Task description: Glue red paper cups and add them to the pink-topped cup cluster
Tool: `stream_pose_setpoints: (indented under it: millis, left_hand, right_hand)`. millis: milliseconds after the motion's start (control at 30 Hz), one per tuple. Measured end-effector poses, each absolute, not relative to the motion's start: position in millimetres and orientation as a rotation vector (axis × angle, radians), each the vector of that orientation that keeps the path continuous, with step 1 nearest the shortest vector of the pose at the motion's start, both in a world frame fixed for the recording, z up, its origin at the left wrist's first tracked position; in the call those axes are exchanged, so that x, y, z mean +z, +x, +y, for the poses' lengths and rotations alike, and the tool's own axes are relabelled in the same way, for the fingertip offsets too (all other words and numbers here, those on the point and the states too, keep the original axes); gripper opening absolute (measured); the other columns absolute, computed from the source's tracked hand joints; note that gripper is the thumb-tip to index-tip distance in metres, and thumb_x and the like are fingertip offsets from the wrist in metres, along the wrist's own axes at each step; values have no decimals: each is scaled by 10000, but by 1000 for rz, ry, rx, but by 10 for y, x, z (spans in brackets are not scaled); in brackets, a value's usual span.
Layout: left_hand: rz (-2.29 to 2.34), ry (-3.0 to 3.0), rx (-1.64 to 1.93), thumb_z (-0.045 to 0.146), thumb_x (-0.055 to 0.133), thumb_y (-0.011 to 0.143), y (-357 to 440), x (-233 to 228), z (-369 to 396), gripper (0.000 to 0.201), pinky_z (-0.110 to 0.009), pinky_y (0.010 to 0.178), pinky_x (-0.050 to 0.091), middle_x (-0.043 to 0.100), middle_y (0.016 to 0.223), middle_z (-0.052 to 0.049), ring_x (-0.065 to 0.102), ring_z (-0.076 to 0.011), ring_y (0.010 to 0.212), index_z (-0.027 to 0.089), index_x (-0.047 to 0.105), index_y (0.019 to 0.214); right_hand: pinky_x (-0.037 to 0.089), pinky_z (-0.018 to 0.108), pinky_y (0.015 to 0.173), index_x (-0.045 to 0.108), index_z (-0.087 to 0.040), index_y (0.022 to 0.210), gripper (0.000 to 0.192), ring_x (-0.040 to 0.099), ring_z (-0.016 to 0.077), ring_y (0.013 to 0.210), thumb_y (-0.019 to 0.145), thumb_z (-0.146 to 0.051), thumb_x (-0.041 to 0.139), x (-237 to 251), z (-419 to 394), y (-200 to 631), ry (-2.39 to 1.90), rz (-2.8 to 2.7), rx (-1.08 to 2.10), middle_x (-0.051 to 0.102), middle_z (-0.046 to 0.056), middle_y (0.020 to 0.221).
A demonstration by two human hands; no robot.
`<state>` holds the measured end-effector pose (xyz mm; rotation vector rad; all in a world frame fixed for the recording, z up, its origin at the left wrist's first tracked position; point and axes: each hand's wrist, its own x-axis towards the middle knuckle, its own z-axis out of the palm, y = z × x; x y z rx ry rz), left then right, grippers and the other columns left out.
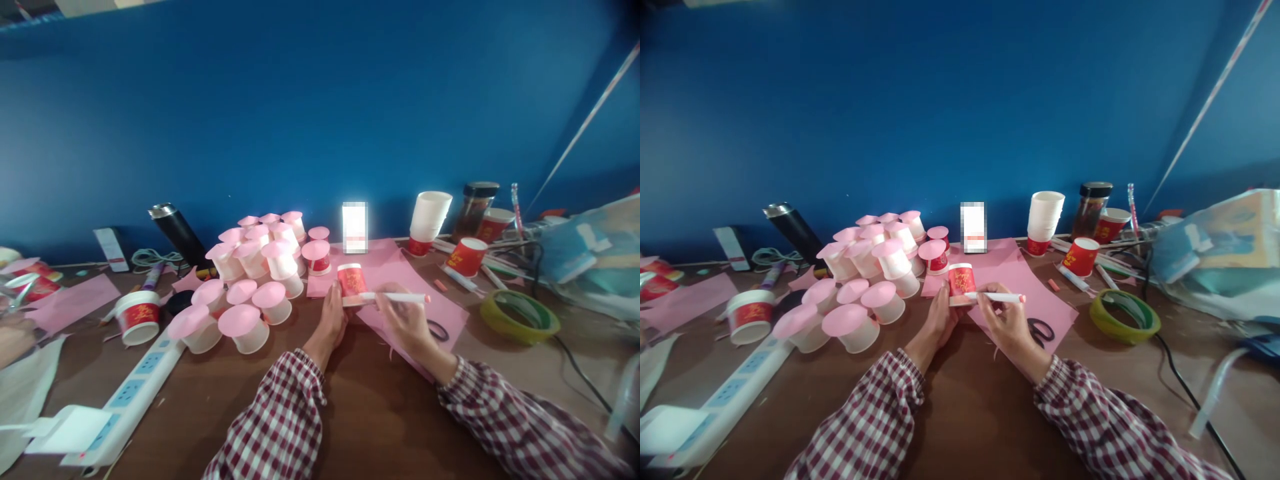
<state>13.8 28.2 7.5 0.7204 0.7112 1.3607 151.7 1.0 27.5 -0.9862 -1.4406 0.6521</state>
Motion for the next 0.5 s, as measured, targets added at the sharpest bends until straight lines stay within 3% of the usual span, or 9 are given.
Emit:
stream_pose_setpoints:
  millis: [300,500]
  left_hand:
    - [720,741,1332,654,669,753,122,64,299,545,-435,871,542,694,962,-146,679,-288,935,151,620,957]
    - [731,733,1340,664,665,749,130,63,298,565,-439,880,538,686,986,-154,677,-282,935,147,611,968]
  right_hand:
    - [501,267,624,640,-195,905,166,628,167,717,923,-343,567,215,32,1517,-1023,-1496,656,668,38,804]
    - [497,260,614,641,-192,896,176,625,159,704,931,-343,557,220,27,1525,-1022,-1521,618,679,39,813]
